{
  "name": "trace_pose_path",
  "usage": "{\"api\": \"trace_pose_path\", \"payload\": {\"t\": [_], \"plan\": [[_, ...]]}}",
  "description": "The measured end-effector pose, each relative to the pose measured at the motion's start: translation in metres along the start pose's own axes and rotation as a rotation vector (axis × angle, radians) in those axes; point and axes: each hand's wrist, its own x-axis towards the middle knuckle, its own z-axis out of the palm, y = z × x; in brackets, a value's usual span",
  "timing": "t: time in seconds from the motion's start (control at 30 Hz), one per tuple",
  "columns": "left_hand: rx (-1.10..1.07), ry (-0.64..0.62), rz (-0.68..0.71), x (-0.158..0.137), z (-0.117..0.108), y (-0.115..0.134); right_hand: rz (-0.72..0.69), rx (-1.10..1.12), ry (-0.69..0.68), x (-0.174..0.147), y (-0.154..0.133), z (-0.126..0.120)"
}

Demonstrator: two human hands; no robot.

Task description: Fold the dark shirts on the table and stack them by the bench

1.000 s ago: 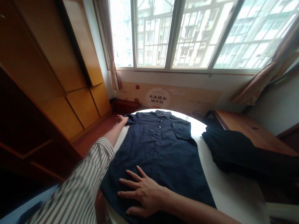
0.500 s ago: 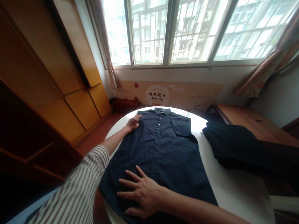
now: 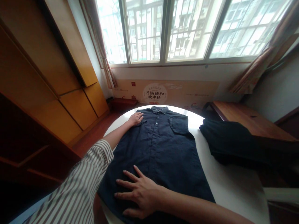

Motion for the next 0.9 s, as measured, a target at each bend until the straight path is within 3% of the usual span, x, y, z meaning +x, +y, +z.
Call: {"api": "trace_pose_path", "payload": {"t": [0.13, 0.23, 0.4, 0.5, 0.63, 0.73, 0.83, 0.9], "plan": [[0.006, -0.074, -0.006, 0.0, 0.02, 0.0, -0.012, -0.019, 0.014, -0.001, 0.002, 0.003], [0.012, -0.084, -0.008, -0.002, 0.023, 0.002, -0.019, -0.04, 0.023, -0.001, 0.003, 0.006], [-0.005, 0.119, 0.005, -0.03, 0.009, 0.017, -0.014, -0.102, 0.04, 0.001, 0.002, 0.011], [-0.045, 0.219, 0.123, -0.082, 0.001, 0.019, -0.002, -0.176, 0.063, -0.004, -0.005, 0.005], [-0.121, 0.287, 0.187, -0.178, -0.007, -0.002, 0.123, -0.2, 0.094, -0.027, -0.028, -0.01], [-0.162, 0.281, 0.022, -0.244, -0.009, -0.023, 0.261, -0.204, 0.091, -0.048, -0.046, -0.01], [-0.208, 0.104, -0.215, -0.293, -0.009, -0.033, 0.334, -0.223, 0.107, -0.06, -0.06, 0.003], [-0.202, -0.017, -0.291, -0.317, -0.008, -0.031, 0.359, -0.22, 0.125, -0.06, -0.068, 0.015]]}}
